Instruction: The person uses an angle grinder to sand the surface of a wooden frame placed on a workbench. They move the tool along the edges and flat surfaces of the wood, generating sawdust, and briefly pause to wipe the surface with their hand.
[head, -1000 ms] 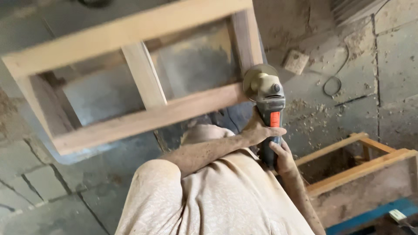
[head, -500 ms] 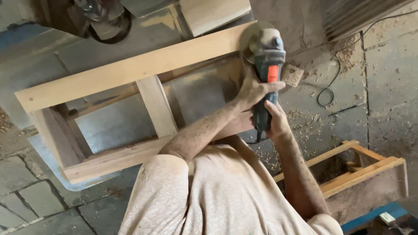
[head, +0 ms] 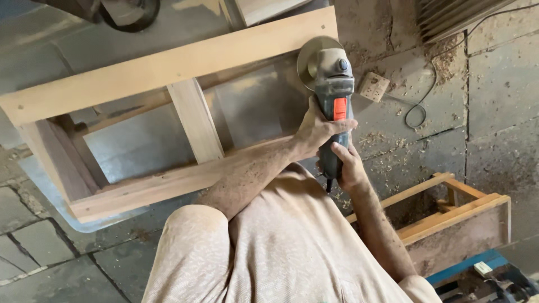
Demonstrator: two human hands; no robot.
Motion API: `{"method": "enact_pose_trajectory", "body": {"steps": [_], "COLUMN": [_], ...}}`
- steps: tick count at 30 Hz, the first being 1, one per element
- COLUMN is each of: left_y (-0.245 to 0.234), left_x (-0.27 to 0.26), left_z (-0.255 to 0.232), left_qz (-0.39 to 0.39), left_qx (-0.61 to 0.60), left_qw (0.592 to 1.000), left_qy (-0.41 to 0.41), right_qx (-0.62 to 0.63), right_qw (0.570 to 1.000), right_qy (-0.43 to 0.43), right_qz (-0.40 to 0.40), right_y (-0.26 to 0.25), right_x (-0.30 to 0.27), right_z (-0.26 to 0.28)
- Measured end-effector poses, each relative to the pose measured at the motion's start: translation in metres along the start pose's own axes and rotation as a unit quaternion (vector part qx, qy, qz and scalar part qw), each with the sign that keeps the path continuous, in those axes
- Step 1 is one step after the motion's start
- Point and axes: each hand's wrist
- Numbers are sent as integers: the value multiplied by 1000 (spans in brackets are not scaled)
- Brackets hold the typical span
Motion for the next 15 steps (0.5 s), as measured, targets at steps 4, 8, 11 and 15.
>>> {"method": "enact_pose_trajectory", "body": {"steps": [4,8,11,15], "left_y": [-1,5,8,13], "left_x": [-8,-18,-27,-41], "left_z": [21,51,65,73], "left_qz": [28,19,26,29], "left_qx": [57,72,77,131], "left_qw": [998,997,997,990], "left_qy": [-18,-8,-15,43], "right_qx": [18,26,17,16], "right_qw": [999,999,1000,1000], "right_qy": [-6,1,7,17], "right_qz": [28,41,20,0], "right_y": [-12,-26,-32,-36], "right_x": [-16,-30,-42,-55], "right_z": [-13,-24,-31,-38]}}
Point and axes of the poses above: each hand's wrist, its own x-axis towards the middle knuckle, its own y-axis out of the palm, z = x × y, and after that the axes turned 6 degrees about z, right-handed
